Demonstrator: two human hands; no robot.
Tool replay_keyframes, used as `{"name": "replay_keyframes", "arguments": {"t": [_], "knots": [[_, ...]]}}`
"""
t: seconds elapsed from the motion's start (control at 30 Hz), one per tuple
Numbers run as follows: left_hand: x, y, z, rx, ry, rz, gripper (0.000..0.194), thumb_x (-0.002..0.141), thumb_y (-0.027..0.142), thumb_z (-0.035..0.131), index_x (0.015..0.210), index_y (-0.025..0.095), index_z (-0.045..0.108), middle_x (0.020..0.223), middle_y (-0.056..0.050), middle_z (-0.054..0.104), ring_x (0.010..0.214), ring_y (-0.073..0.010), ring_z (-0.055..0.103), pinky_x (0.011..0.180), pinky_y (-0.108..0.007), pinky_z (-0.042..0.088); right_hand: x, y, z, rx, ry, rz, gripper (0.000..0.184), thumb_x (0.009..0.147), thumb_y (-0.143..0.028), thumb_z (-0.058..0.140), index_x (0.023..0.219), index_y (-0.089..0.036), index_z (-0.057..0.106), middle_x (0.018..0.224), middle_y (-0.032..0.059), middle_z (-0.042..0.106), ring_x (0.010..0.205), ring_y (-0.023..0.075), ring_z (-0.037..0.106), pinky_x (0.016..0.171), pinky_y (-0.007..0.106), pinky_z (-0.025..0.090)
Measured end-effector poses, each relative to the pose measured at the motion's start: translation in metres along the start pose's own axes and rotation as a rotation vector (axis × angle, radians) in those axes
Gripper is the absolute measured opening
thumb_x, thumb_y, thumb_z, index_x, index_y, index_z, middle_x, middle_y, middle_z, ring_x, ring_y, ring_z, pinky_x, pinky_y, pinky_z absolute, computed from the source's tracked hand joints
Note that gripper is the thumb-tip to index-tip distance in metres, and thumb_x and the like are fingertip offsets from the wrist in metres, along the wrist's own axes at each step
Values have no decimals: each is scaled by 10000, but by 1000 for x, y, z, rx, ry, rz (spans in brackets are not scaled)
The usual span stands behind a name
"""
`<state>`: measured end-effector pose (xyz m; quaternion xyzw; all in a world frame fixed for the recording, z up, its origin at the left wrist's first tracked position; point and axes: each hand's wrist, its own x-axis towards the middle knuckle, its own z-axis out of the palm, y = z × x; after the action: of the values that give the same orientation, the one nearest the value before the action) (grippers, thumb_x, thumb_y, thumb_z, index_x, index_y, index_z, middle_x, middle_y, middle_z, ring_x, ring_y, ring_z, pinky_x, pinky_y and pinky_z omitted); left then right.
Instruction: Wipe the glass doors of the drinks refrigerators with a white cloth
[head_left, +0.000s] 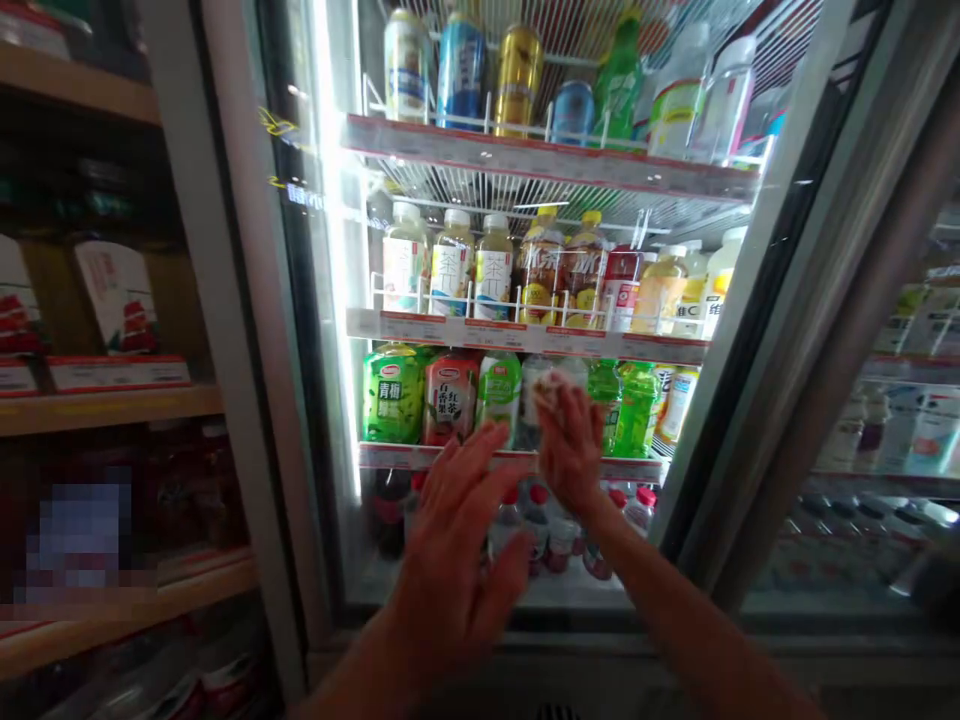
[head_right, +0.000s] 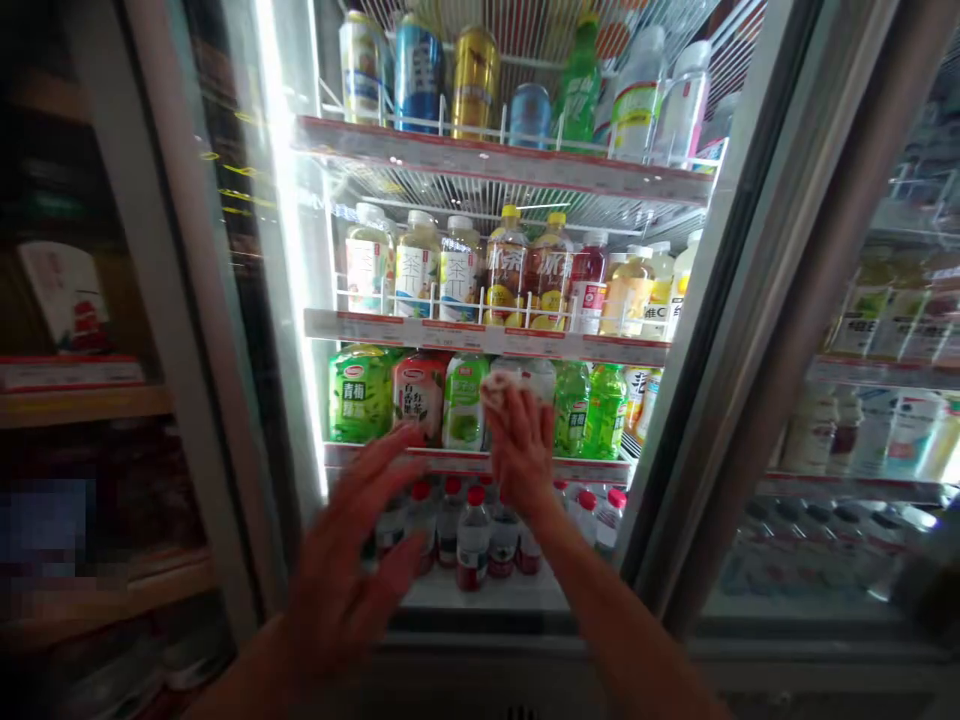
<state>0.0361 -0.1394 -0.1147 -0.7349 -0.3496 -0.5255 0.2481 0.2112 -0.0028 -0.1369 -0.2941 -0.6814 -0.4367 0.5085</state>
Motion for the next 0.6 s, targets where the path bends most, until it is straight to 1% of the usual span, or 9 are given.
{"name": "replay_keyframes", "arguments": {"t": [0.07,0.13,0.2,0.27,0.33,0.37,0.43,0.53,0.6], "knots": [[7,-10,23,38,-15,-41,466,882,259,420,1335,174,353,1453,-131,295,1350,-255,281,1059,-467,343,-31,-11,-2,58,-118,-172,465,836,-180,478,1297,-246,472,1500,40,256,1380,248,242,1142,490,187],[10,-25,51,101,-21,-36,505,860,234,447,1344,146,335,1473,-153,252,1382,-281,201,1089,-518,261,-47,-11,-6,77,-202,-274,413,832,-177,484,1235,-249,531,1487,19,291,1377,220,252,1156,455,164],[8,-40,75,156,-25,12,513,843,218,472,1336,141,353,1465,-155,278,1390,-278,177,1111,-526,191,-37,3,-10,43,-169,-223,439,822,-154,486,1248,-254,520,1493,27,274,1376,223,257,1151,463,166],[4,-50,92,194,-21,46,521,827,212,497,1329,147,374,1455,-146,308,1394,-261,168,1129,-501,144,-14,20,-13,-21,-47,-72,504,816,-144,485,1306,-258,461,1511,50,221,1375,247,256,1131,493,190],[-1,-56,102,223,-5,48,528,814,211,519,1324,164,391,1450,-130,327,1399,-246,152,1139,-485,105,0,30,-13,-66,69,49,559,814,-131,477,1351,-267,401,1520,59,187,1371,262,261,1114,509,216],[-3,-58,105,231,1,49,532,810,212,526,1324,171,395,1448,-123,335,1401,-241,142,1142,-483,88,-2,30,-13,-74,87,81,576,815,-126,474,1364,-270,381,1521,58,180,1371,265,260,1112,510,222],[-6,-59,107,239,2,61,529,809,221,529,1321,181,404,1441,-110,350,1404,-228,125,1146,-478,67,-20,21,-14,-52,24,59,587,818,-124,475,1377,-261,360,1523,60,173,1376,268,248,1118,504,217],[-10,-60,108,250,-12,97,515,817,236,526,1317,188,413,1432,-98,369,1406,-213,116,1150,-461,61,-51,9,-18,-5,-116,-70,567,824,-131,483,1364,-268,378,1525,37,171,1380,244,242,1138,471,193],[-12,-61,108,256,-14,111,512,816,232,525,1315,191,417,1431,-94,372,1406,-209,112,1151,-456,57,-47,15,-21,-17,-122,-74,543,828,-141,481,1347,-280,402,1522,31,183,1377,238,251,1135,472,197]]}}
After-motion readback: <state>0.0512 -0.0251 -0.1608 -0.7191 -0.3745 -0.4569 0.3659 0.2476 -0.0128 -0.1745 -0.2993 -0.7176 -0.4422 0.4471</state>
